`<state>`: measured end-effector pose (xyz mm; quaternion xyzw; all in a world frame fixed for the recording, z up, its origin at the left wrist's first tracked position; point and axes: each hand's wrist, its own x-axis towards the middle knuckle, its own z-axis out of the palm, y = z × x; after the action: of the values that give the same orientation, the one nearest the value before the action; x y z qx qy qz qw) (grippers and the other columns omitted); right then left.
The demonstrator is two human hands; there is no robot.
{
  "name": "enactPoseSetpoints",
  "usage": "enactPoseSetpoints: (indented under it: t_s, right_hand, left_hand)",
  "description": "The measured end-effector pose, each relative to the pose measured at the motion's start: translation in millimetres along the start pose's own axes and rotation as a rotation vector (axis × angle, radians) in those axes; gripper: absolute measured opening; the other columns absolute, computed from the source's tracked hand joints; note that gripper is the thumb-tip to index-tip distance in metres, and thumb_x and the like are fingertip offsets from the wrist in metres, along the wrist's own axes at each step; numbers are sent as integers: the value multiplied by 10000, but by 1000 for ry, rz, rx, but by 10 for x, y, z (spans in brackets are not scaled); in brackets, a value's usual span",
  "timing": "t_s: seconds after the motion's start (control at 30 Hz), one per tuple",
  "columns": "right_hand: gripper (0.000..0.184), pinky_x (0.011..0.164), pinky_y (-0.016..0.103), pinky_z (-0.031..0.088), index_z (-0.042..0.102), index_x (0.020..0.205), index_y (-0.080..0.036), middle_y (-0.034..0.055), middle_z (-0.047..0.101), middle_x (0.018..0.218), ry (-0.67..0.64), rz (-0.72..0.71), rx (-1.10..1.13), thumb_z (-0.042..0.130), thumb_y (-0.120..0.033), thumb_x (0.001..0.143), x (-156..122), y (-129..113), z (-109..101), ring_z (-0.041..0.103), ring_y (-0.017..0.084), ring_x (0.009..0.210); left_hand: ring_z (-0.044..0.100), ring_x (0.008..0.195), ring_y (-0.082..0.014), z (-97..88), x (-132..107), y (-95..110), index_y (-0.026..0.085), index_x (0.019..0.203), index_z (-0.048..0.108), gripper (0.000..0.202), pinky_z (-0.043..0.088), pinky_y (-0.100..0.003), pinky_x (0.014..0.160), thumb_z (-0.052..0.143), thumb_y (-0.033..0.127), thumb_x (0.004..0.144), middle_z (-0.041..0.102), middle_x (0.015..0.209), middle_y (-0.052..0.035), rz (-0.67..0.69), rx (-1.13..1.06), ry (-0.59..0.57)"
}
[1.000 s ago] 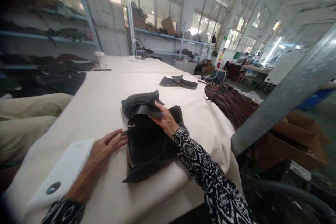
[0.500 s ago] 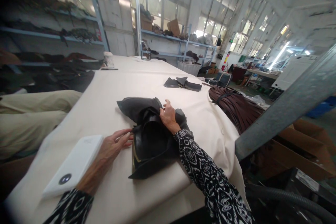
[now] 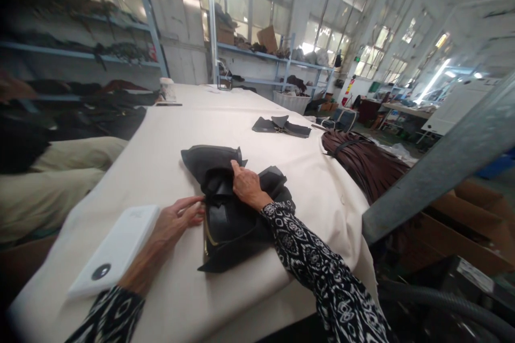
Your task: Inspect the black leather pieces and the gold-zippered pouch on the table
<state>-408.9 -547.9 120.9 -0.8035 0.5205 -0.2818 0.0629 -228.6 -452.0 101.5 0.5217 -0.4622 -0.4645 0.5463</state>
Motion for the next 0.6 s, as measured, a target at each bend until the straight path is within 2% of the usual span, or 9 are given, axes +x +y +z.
enactPoseSetpoints:
  t_s: [0.07, 0.1, 0.2, 0.27, 0.33, 0.5, 0.6]
  right_hand:
    - [353, 892, 365, 395, 605, 1152, -149, 127, 643, 925, 29, 71, 113, 423, -154, 849, 65, 76, -17, 583, 235, 879]
    - [292, 883, 350, 395, 638, 1042, -152, 109, 639, 887, 50, 96, 161, 413, -165, 857, 97, 107, -28, 577, 220, 855]
    - [283, 778, 292, 425, 617, 869, -153, 65, 607, 805, 123, 153, 282, 341, -215, 885, 177, 181, -56, 545, 171, 758]
    - [312, 674, 267, 436, 586, 836, -147, 51, 578, 747, 153, 202, 379, 291, -234, 887, 203, 232, -80, 516, 150, 676]
    - [295, 632, 257, 445, 574, 844, -148, 43, 570, 731, 164, 228, 470, 295, -240, 876, 195, 290, -125, 510, 142, 653]
    - [139, 739, 270, 485, 601, 848, -172, 34, 615, 814, 160, 191, 725, 554, -277, 771, 147, 371, -282, 568, 169, 819]
    - [159, 737, 287, 513, 609, 882, -177, 37, 632, 799, 83, 230, 1094, 548, -289, 787, 225, 332, -300, 595, 190, 859]
  left_hand:
    - [658, 762, -179, -11, 16, -32, 88, 1006, 649, 604, 564, -263, 612, 732, 533, 608, 596, 1139, -161, 0, 2, 0]
    - [658, 755, -179, -16, 23, -50, 85, 1014, 649, 612, 564, -265, 613, 732, 537, 609, 602, 1128, -165, 3, 4, 2]
    - [662, 750, -194, -27, 27, -70, 81, 1025, 650, 620, 564, -279, 613, 733, 538, 614, 632, 1068, -170, 16, 4, 13]
    - [667, 782, -213, -26, 9, -36, 70, 1032, 645, 640, 566, -285, 633, 739, 538, 607, 646, 1032, -173, 6, -5, 8]
    - [668, 802, -223, -21, -17, 26, 51, 1042, 635, 684, 567, -285, 659, 755, 538, 577, 659, 985, -173, -24, -14, 4]
    - [667, 777, -214, -17, -29, 105, 41, 1069, 622, 723, 570, -274, 669, 779, 508, 541, 676, 851, -137, -68, -49, 38]
    - [661, 857, -211, -26, -2, 66, 73, 1149, 592, 697, 578, -276, 699, 762, 479, 608, 665, 1011, -148, -63, -95, 54]
